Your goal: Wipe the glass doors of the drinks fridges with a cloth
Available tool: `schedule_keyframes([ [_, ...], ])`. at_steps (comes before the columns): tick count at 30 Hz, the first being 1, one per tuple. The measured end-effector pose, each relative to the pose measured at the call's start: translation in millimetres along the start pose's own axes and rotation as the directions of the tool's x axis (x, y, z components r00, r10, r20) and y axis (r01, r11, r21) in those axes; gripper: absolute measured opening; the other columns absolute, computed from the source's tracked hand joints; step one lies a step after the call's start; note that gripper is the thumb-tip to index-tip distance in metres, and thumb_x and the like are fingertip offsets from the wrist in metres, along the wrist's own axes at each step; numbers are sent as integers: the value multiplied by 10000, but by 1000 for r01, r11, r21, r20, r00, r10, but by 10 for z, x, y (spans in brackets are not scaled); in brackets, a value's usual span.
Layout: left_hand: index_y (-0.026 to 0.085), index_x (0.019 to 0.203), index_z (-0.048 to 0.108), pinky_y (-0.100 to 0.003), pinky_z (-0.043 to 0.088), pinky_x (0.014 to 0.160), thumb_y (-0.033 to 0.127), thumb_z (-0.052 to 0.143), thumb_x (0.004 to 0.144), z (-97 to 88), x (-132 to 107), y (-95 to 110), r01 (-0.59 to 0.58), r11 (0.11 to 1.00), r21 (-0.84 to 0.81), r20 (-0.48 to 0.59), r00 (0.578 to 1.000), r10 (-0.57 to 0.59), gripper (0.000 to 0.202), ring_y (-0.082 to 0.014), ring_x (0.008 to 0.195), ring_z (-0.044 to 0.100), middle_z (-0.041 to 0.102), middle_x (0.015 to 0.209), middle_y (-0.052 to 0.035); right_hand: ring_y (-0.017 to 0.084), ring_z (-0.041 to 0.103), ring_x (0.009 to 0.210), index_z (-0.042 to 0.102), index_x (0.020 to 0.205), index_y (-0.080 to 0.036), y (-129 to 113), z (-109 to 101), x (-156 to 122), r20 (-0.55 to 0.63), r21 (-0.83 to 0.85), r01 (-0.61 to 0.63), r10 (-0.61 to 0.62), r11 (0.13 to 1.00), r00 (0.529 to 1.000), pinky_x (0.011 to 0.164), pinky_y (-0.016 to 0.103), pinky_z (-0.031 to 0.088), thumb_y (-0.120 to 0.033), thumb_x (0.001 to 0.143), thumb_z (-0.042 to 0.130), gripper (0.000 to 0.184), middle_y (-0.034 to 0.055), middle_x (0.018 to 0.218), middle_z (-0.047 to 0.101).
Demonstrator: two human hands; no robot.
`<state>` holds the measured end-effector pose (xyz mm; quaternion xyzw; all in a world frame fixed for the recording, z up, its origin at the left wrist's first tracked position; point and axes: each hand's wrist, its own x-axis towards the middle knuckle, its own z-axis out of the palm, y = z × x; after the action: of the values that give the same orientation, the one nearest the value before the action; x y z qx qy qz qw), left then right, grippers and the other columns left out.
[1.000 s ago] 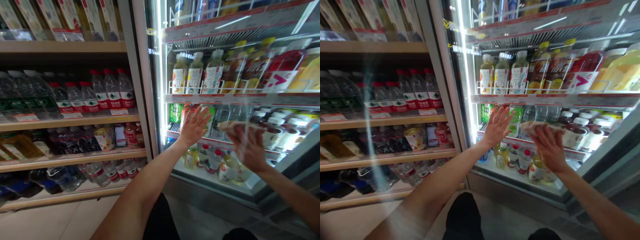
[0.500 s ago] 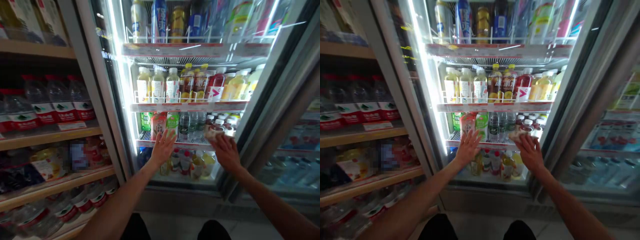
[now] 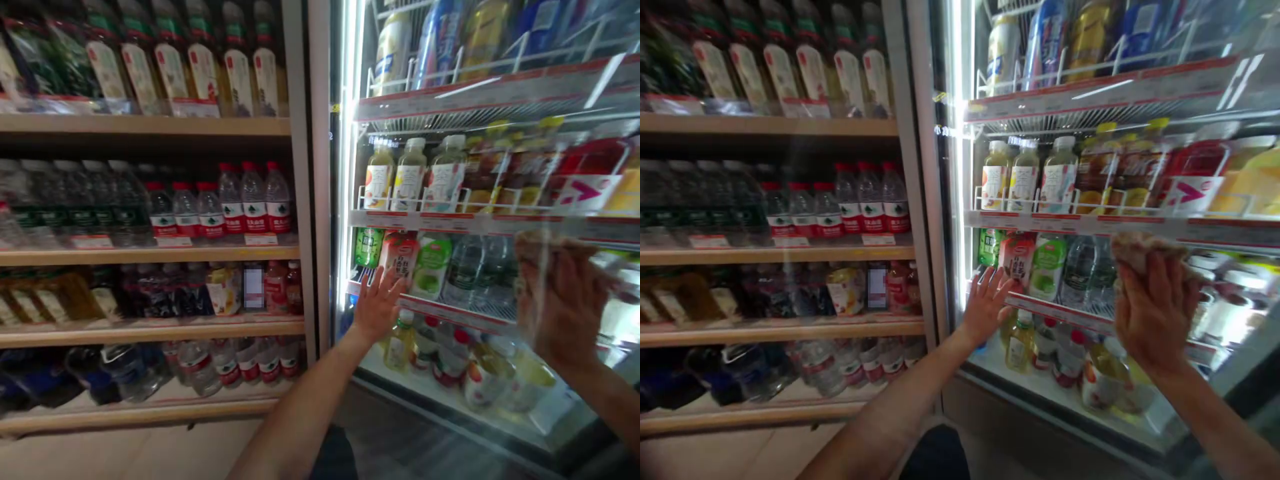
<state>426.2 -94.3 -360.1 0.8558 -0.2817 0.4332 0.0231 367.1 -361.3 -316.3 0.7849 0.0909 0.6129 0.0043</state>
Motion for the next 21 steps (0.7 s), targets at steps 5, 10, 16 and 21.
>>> schedule_keyframes([
  [5,212,1387,327,-520,288,1069,377,542,838,44,-259,-295,14,1000,3,37,999,-14,612,-267,1391,195,305,1478,-99,340,321,1321,147,1458,-277,-593,268,-235,213,83,276,-288,957,934,1067,573,258,-169,821,469,722,109,1450,343],
  [10,210,1386,327,-522,285,1073,369,521,853,149,-454,-461,29,1000,-11,18,999,-29,589,-263,1388,205,325,1470,-96,303,327,1326,387,1373,-231,-912,445,108,128,34,265,-267,964,955,1104,513,205,-206,827,489,555,117,1405,414],
  [16,183,1358,372,-529,320,1057,369,497,864,256,-621,-524,85,994,-68,-20,996,-86,543,-265,1381,227,355,1451,-114,306,264,1352,440,1327,-154,-1362,724,5,211,73,366,-373,928,904,1100,539,175,-198,784,489,547,133,1392,426],
  [21,125,1357,363,-529,333,1053,288,491,859,306,-944,-679,115,991,-68,29,993,-114,540,-256,1373,251,377,1433,-135,238,292,1344,359,1378,-201,-1582,794,-165,297,180,467,-501,866,813,1123,488,141,-149,768,457,620,74,1375,458],
])
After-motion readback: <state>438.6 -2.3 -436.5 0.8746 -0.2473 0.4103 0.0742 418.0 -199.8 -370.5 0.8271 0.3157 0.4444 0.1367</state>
